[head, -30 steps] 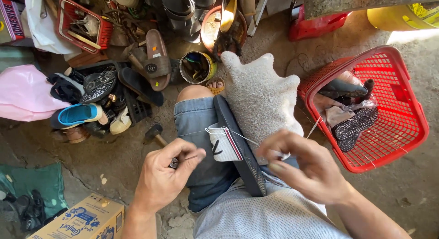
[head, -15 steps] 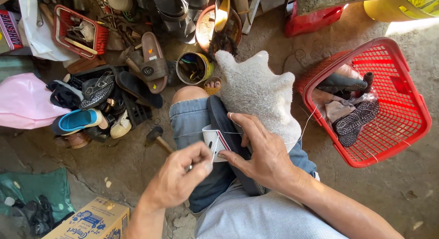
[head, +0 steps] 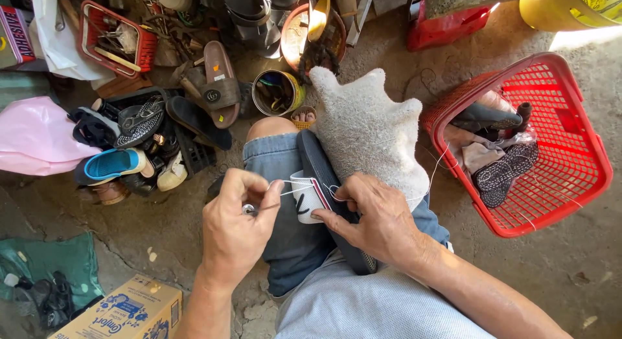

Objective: A person is hand-sewing a white strap onto a black sandal sole using a needle and thread in a cluttered workshop.

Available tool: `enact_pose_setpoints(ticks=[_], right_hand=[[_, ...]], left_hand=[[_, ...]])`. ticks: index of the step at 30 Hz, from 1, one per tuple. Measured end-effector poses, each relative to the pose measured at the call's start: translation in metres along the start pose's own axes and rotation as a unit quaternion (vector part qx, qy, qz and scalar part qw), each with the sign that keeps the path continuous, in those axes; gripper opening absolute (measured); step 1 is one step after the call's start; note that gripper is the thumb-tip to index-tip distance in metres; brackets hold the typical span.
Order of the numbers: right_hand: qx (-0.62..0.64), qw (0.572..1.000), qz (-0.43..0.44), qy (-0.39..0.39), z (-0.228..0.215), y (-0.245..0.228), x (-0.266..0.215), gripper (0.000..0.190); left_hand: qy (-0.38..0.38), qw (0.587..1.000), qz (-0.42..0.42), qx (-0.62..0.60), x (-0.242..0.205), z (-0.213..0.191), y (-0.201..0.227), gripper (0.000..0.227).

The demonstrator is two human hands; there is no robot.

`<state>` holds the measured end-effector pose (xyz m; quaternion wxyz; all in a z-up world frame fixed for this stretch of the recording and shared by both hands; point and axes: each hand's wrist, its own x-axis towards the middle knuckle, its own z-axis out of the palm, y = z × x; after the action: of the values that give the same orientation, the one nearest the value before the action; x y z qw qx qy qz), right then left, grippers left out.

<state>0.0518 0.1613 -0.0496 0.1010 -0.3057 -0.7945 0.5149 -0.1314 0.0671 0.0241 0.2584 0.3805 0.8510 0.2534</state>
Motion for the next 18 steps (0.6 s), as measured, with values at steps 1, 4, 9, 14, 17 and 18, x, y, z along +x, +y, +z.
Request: enact_pose_setpoints(ticks=[1, 4, 9, 14, 17, 18], right_hand=[[0.000, 1.000, 0.000, 0.000, 0.000, 0.001, -0.001, 0.037], [0.006, 1.000, 0.002, 0.011, 0.001, 0.003, -0.003, 0.040], [0.008, 1.000, -0.003, 0.001, 0.001, 0.003, -0.001, 0.037], [-0.001, 1.000, 0.021, -0.006, -0.003, 0.001, -0.003, 0.036], [-0.006, 1.000, 0.022, -0.014, -0.005, 0.001, -0.004, 0.036], [-0.011, 1.000, 0.011, -0.017, -0.006, 0.002, -0.004, 0.036]], left_hand=[[0.000, 1.000, 0.000, 0.000, 0.002, -0.004, 0.003, 0.019], [-0.091, 0.990, 0.098, 0.038, 0.004, -0.011, 0.005, 0.022], [-0.075, 0.955, 0.139, 0.250, -0.003, 0.006, -0.014, 0.041], [-0.049, 0.970, 0.137, 0.196, 0.004, 0.009, -0.009, 0.020], [-0.104, 0.990, 0.078, 0.048, 0.007, -0.012, 0.016, 0.009], [-0.169, 0.984, 0.036, -0.048, 0.007, -0.019, 0.025, 0.007]])
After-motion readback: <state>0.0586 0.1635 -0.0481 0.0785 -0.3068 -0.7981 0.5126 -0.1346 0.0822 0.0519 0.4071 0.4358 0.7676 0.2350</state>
